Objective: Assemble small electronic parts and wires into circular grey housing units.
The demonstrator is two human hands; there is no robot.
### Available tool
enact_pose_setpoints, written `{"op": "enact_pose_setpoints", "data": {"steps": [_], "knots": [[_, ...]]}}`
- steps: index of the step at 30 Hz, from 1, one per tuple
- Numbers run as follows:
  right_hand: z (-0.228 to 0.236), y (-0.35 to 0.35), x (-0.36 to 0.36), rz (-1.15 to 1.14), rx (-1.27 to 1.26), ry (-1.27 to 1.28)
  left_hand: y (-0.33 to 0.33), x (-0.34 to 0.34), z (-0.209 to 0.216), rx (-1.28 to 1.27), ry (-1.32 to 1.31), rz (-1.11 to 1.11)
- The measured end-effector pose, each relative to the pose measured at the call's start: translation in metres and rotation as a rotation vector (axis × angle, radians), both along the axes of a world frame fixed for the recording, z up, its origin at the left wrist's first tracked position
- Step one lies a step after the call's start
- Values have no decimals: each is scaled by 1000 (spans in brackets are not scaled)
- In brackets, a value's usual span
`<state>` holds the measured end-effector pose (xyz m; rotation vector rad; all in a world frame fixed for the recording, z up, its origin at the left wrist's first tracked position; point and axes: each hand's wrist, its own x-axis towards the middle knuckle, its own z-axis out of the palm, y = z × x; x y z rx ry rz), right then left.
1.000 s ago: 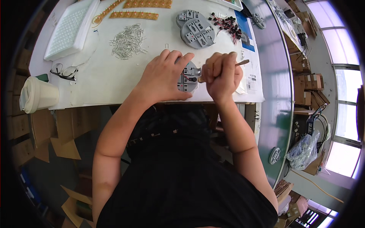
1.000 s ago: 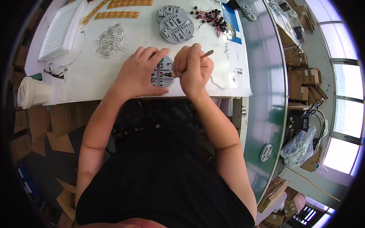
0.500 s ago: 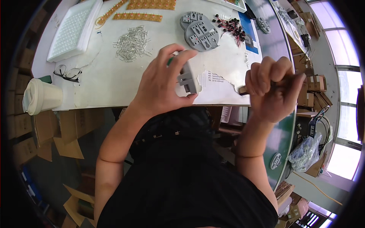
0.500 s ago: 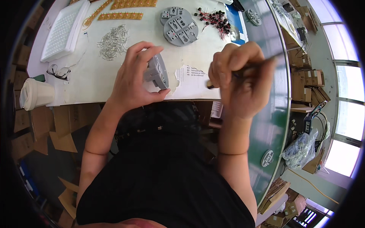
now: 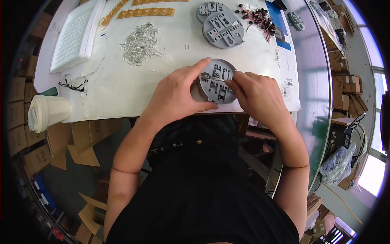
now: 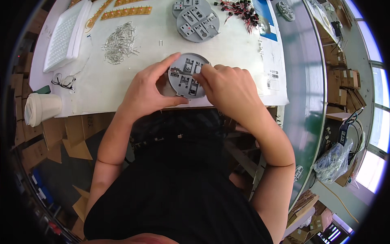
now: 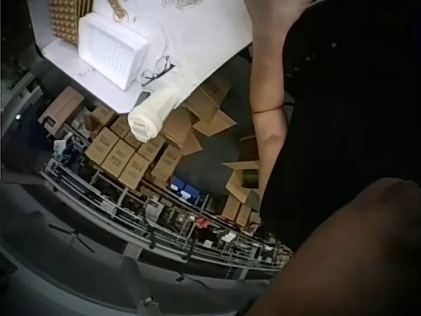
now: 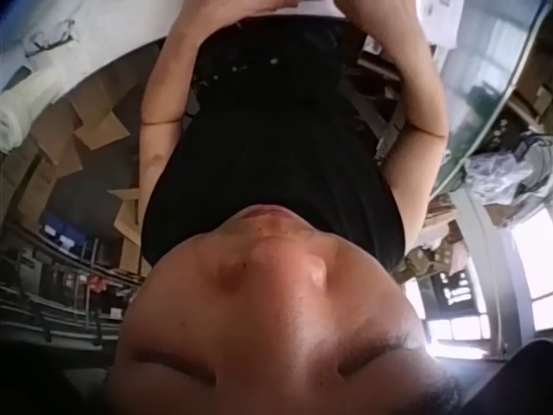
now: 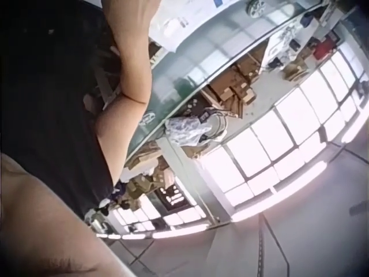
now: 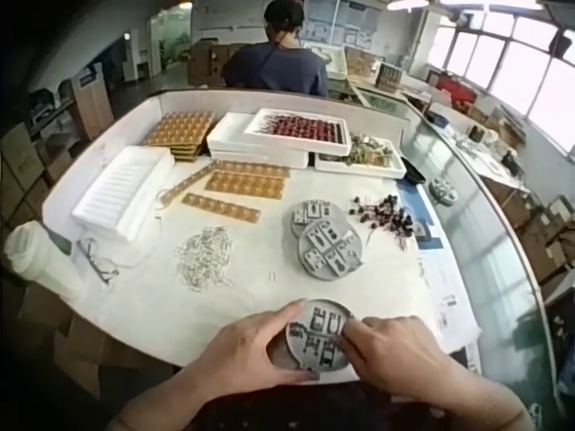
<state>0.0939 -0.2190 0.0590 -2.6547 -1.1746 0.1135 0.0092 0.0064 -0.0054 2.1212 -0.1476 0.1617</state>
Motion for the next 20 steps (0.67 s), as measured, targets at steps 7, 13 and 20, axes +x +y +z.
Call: {"op": "enact_pose_setpoints", "data": {"steps": [7, 13, 20], "knots": [[-6, 3, -3, -22, -53, 56, -5, 1, -16, -129, -16, 31], [-12, 3, -4, -27, -29, 54, -5, 0, -17, -126, -5, 40], [-15, 2, -6, -9, -15, 53, -6, 0, -19, -143, -22, 38]]}}
